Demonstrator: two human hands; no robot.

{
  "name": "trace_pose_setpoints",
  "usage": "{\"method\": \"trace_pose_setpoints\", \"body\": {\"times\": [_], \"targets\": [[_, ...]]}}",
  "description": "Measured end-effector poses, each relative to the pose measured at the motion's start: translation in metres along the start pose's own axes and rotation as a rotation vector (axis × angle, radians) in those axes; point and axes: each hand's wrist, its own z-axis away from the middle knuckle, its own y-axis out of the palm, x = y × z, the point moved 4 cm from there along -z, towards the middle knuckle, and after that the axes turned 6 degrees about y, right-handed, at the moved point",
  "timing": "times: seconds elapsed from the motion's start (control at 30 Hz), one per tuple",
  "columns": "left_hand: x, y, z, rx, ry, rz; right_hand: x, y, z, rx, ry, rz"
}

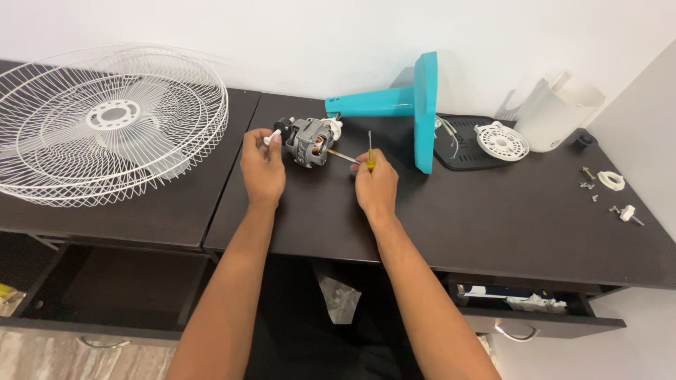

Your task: The person assembles a table fan by inserting a white plastic shaft into the motor housing and securing it with a screwdriver. They then attach the motor assembly into the fan base and place the rear grill on top.

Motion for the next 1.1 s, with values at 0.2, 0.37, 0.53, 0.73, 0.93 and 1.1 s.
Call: {"method": "trace_pose_setpoints", "body": {"times": [0.2, 0.37, 0.53, 0.73, 0.93, 1.1], "targets": [[-0.007, 0.0, 0.001, -0.007, 0.043, -0.053, 0.003, 0.0, 0.001, -0.051, -0.122, -0.016], [-0.04, -0.006, 0.007, -0.052, 0.29, -0.309, 0.015, -0.015, 0.009, -0.186, -0.227, -0.053], [-0.075, -0.005, 0.023, -0.034, 0.58, -0.372, 0.025, -0.036, 0.013, -0.084, -0.133, -0.091], [-0.107, 0.018, 0.027, 0.076, 0.775, -0.423, 0.031, -0.093, 0.014, -0.227, -0.355, -0.077], [-0.145, 0.08, 0.054, 0.247, 0.932, -0.209, -0.008, -0.18, -0.038, -0.41, -0.393, 0.086], [-0.177, 0.177, 0.101, 0.462, 1.101, -0.065, -0.06, -0.232, -0.077, -0.422, -0.135, 0.154]]}}
